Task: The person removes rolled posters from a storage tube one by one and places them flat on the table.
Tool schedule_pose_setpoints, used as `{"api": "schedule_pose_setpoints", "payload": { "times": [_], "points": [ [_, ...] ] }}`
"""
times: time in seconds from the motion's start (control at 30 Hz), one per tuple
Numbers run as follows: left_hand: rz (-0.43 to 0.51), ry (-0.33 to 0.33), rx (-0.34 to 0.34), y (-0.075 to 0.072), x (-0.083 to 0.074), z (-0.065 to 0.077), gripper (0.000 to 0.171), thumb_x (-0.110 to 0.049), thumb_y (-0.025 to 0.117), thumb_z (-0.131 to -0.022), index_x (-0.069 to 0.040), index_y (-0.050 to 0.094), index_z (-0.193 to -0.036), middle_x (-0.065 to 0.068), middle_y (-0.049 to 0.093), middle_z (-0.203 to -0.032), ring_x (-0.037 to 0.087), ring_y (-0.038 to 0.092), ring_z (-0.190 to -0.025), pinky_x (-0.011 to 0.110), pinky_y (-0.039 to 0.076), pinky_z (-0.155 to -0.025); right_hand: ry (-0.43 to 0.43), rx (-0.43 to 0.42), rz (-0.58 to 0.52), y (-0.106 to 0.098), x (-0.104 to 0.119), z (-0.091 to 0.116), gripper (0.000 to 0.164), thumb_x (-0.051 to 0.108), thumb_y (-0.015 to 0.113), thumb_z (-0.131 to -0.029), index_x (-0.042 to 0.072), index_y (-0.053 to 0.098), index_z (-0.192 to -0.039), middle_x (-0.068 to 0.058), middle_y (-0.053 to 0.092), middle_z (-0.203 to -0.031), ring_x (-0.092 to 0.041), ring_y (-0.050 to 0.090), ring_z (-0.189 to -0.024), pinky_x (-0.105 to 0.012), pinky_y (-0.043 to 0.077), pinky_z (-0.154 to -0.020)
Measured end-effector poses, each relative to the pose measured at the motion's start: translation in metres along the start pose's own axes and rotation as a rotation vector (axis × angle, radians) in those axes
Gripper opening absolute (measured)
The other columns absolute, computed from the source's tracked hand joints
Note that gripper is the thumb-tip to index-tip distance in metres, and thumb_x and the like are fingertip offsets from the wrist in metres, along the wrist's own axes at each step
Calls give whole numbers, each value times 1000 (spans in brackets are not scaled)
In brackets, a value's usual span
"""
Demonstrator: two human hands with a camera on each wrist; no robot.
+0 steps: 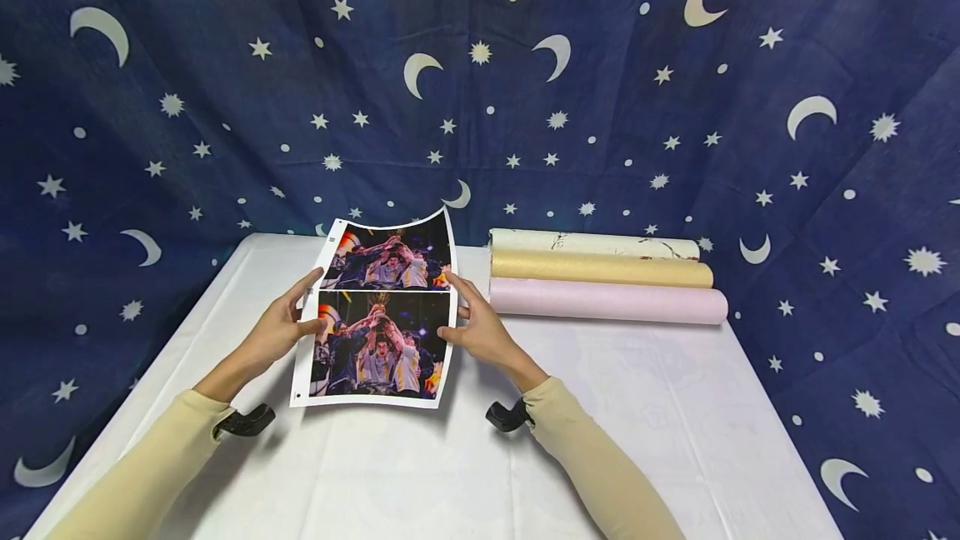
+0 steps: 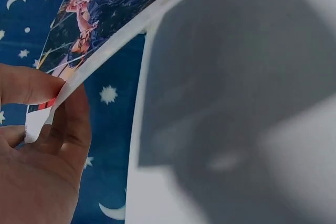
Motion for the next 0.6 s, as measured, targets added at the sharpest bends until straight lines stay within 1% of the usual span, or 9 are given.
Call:
{"api": "schedule_pose_setpoints", "payload": {
  "times": [0.13,0.2,0.3,0.4,0.47,0.53,0.6],
  "points": [
    [-15,-18,21,-9,7,0,93,4,61,-89,-29,9,-159,22,29,-159,44,54,-127,25,53,-86,14,10,-19,9,-4,-8,93,-12,66,-80,21,25,-156,-9,24,-160,-47,49,-130,-37,57,-88],
    [-21,-29,32,-14,10,-2,92,3,60,-90,-28,8,-159,22,27,-160,44,53,-127,25,53,-85,26,5,-18,13,-7,-13,93,-12,67,-80,22,26,-156,-8,25,-160,-46,50,-130,-38,57,-89],
    [-40,-38,47,-21,14,-5,92,3,60,-90,-25,7,-159,23,25,-160,43,52,-128,22,51,-86,41,-3,4,18,-12,-21,94,-10,68,-80,25,26,-156,-6,27,-159,-45,50,-131,-37,56,-91],
    [-60,-47,59,-29,17,-10,91,2,60,-90,-22,7,-159,25,25,-159,43,52,-127,22,51,-87,45,-8,11,25,-16,-30,94,-9,69,-80,24,25,-156,-7,26,-160,-45,50,-131,-38,55,-93],
    [-88,-51,63,-34,19,-14,91,2,60,-90,-20,7,-159,26,26,-158,42,52,-128,25,50,-91,47,-11,15,29,-17,-36,94,-10,68,-80,22,25,-157,-7,26,-160,-44,50,-131,-38,55,-94],
    [-111,-60,64,-39,22,-17,90,1,61,-89,-19,7,-159,27,25,-158,42,50,-129,33,48,-98,51,-12,19,33,-20,-41,94,-10,68,-80,21,25,-157,-8,27,-159,-44,50,-131,-39,54,-95],
    [-116,-75,73,-42,26,-21,91,1,60,-90,-19,6,-159,28,25,-158,43,49,-130,45,45,-104,69,-16,39,37,-24,-47,95,-10,69,-79,22,25,-157,-7,28,-159,-44,50,-131,-40,53,-97]
  ]
}}
Point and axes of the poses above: each hand's wrist, its own z-axis away from the middle knuckle, its own y-axis out of the palm, x = y × z, the point moved 8 cm from there along -z, towards the middle knuckle
